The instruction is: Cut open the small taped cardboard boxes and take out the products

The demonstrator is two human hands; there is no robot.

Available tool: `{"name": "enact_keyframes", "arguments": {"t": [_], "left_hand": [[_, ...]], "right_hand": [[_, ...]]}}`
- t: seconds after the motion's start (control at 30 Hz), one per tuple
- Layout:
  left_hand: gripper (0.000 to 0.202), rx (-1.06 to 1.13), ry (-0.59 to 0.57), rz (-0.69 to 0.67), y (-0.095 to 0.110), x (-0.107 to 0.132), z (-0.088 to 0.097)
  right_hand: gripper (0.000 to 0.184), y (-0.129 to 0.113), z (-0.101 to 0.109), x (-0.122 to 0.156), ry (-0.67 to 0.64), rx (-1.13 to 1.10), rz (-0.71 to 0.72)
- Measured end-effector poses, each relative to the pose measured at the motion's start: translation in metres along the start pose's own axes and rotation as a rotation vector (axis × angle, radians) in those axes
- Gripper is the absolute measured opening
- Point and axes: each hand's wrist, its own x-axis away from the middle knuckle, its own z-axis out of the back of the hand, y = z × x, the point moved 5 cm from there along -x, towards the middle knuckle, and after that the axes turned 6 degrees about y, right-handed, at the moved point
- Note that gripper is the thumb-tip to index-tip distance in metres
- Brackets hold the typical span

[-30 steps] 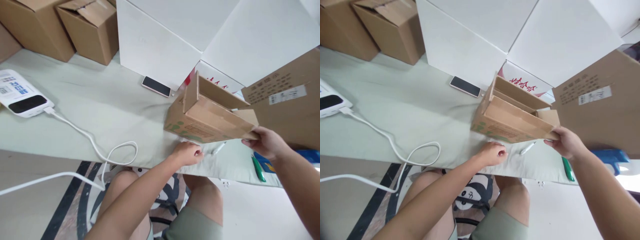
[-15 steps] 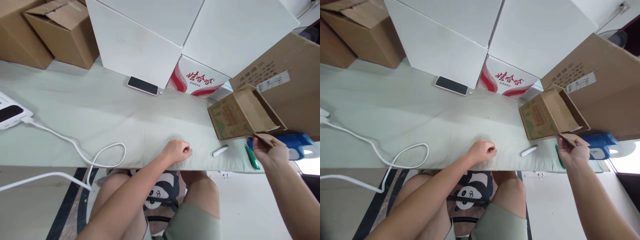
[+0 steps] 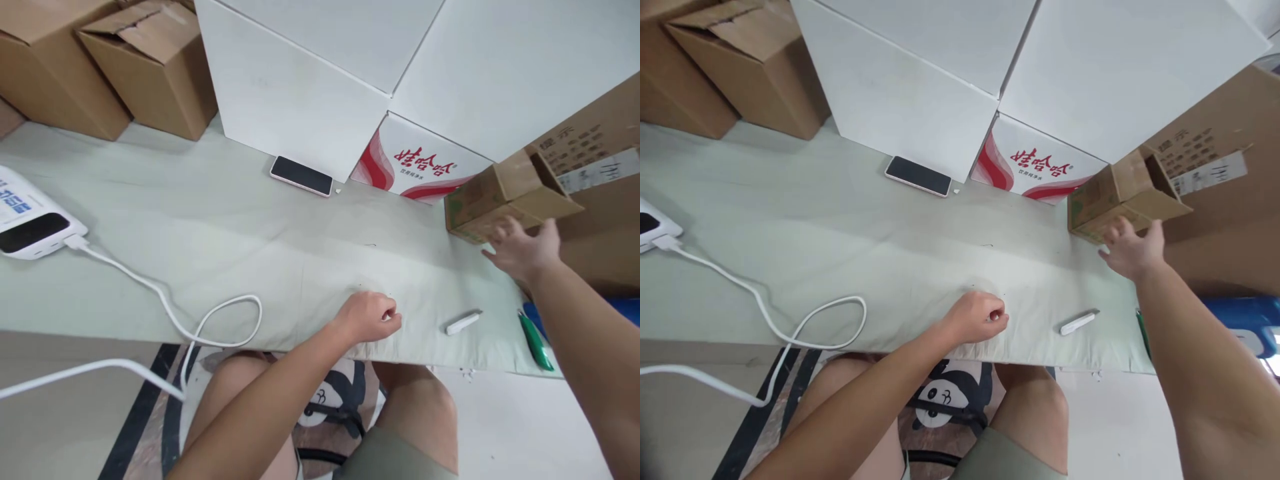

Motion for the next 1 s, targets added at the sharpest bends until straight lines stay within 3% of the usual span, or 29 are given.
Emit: {"name": "enact_keyframes", "arguments": {"t": [0.07,0.17,0.3,0.4,0.57,0.7,0.87,1.0], "left_hand": [[0.027,0.007,-0.003,-0.001,0.000,-0.001,0.001],[0.025,0.013,0.002,0.004,0.002,0.000,0.004],[0.022,0.027,0.018,0.008,0.007,0.004,0.012],[0.023,0.059,0.043,0.032,0.007,0.009,0.023],[0.024,0.158,0.192,0.080,-0.002,0.020,0.055],[0.024,0.272,0.259,0.163,-0.015,0.031,0.085],[0.021,0.514,0.356,0.304,-0.040,0.049,0.122],[0.018,0.627,0.424,0.379,-0.059,0.062,0.148]], "right_hand": [[0.067,0.003,-0.019,0.000,-0.182,0.128,-0.085],[0.061,0.004,-0.047,0.016,-0.267,0.141,-0.110],[0.048,-0.002,-0.093,0.062,-0.425,0.165,-0.007],[0.046,-0.015,-0.136,0.096,-0.555,0.270,0.177],[0.042,-0.071,-0.236,0.159,-0.569,0.514,0.702],[0.044,-0.131,-0.332,0.240,-0.558,0.601,1.135],[0.054,-0.201,-0.429,0.335,-0.567,0.595,1.346],[0.055,-0.236,-0.477,0.371,-0.544,0.641,1.350]]}}
